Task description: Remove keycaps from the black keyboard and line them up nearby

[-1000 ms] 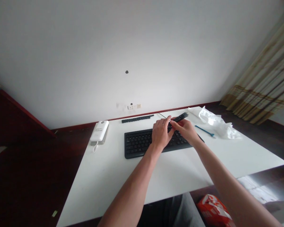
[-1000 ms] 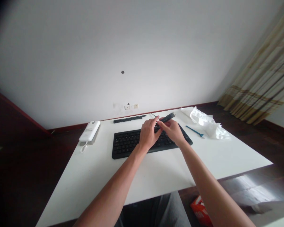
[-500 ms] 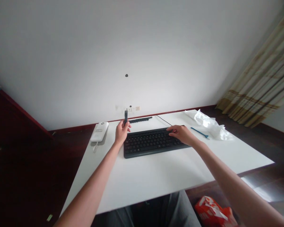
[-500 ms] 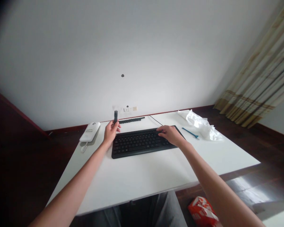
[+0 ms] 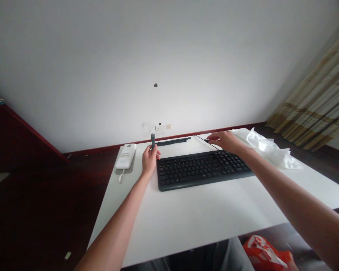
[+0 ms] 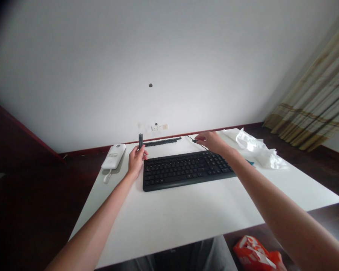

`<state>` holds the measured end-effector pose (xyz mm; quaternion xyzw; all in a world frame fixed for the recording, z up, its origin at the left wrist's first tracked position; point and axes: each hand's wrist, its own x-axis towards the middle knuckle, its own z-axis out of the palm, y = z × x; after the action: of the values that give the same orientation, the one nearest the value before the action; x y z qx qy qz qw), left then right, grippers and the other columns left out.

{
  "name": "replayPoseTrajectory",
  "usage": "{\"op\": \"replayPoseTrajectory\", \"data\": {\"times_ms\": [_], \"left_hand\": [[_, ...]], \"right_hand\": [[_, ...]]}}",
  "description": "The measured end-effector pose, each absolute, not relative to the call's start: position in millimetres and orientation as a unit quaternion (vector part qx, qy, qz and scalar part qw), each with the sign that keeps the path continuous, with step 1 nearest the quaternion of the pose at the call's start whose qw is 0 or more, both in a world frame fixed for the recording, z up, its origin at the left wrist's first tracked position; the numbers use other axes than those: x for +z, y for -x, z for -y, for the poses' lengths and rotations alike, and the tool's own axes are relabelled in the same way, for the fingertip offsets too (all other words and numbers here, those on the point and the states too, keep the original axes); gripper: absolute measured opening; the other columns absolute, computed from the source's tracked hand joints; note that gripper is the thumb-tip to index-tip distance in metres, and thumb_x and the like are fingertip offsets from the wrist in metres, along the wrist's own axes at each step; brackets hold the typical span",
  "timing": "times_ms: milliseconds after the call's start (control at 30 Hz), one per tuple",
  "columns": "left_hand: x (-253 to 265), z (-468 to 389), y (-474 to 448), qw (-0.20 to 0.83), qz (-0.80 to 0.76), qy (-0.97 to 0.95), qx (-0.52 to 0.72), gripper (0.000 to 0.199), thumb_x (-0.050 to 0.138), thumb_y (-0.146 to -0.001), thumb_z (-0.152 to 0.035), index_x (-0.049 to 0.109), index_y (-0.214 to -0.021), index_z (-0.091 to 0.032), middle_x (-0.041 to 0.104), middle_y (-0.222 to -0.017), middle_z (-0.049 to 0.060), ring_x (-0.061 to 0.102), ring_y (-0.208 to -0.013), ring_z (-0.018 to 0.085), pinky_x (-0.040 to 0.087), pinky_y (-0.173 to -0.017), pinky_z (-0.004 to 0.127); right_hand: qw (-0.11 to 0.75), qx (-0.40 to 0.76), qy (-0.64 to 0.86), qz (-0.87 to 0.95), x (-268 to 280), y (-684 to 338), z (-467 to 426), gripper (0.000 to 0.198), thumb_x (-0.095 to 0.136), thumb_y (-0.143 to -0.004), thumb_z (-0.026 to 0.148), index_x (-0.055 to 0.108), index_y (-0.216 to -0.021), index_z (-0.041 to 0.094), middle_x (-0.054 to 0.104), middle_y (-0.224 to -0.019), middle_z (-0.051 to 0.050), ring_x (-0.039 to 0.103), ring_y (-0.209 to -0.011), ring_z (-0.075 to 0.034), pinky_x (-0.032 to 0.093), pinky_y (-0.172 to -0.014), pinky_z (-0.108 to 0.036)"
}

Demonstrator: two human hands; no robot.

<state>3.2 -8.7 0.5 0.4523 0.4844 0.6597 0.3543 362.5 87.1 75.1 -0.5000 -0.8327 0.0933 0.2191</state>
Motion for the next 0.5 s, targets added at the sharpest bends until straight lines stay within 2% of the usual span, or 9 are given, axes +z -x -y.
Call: {"op": "replayPoseTrajectory", "data": {"times_ms": [67,200,400,500], "left_hand": [[0.5,8.7,-2.3,0.35,-0.49,-0.454,0.657,0.044,0.067,-0.087,-0.06,0.062,-0.096,-0.018,0.065,-0.073,0.0,0.055,-0.052,0.009,0.043,-0.052,0.021],[0.2,8.6,-0.8,0.362,-0.495,-0.45,0.65,0.043,0.067,-0.087,-0.06,0.06,-0.093,-0.018,0.064,-0.071,-0.001,0.055,-0.053,0.009,0.043,-0.052,0.021],[-0.7,8.8,-0.5,0.359,-0.496,-0.453,0.648,0.042,0.065,-0.09,-0.059,0.061,-0.095,-0.018,0.063,-0.069,-0.001,0.056,-0.056,0.01,0.045,-0.055,0.021],[-0.4,9.6,-1.1,0.364,-0.494,-0.453,0.647,0.042,0.065,-0.09,-0.059,0.061,-0.096,-0.018,0.063,-0.069,-0.001,0.056,-0.056,0.011,0.046,-0.056,0.022]], "right_hand": [[0.252,0.085,0.516,0.814,64.2,-341.7,-104.2,0.021,0.071,-0.086,0.026,0.08,-0.105,0.022,0.082,-0.096,-0.005,0.075,-0.092,-0.024,0.054,-0.084,-0.031],[0.253,0.094,0.542,0.796,41.9,-303.0,-134.3,0.016,0.07,-0.086,0.02,0.081,-0.098,0.019,0.082,-0.092,-0.008,0.075,-0.089,-0.024,0.054,-0.087,-0.032],[0.32,0.176,0.541,0.758,16.0,-292.4,-146.3,0.014,0.073,-0.083,0.027,0.08,-0.092,0.021,0.082,-0.091,-0.004,0.076,-0.089,-0.023,0.055,-0.086,-0.032],[0.331,0.176,0.535,0.757,6.9,-295.9,-143.5,0.014,0.071,-0.082,0.027,0.08,-0.092,0.022,0.081,-0.092,-0.003,0.076,-0.089,-0.022,0.055,-0.087,-0.032]]}}
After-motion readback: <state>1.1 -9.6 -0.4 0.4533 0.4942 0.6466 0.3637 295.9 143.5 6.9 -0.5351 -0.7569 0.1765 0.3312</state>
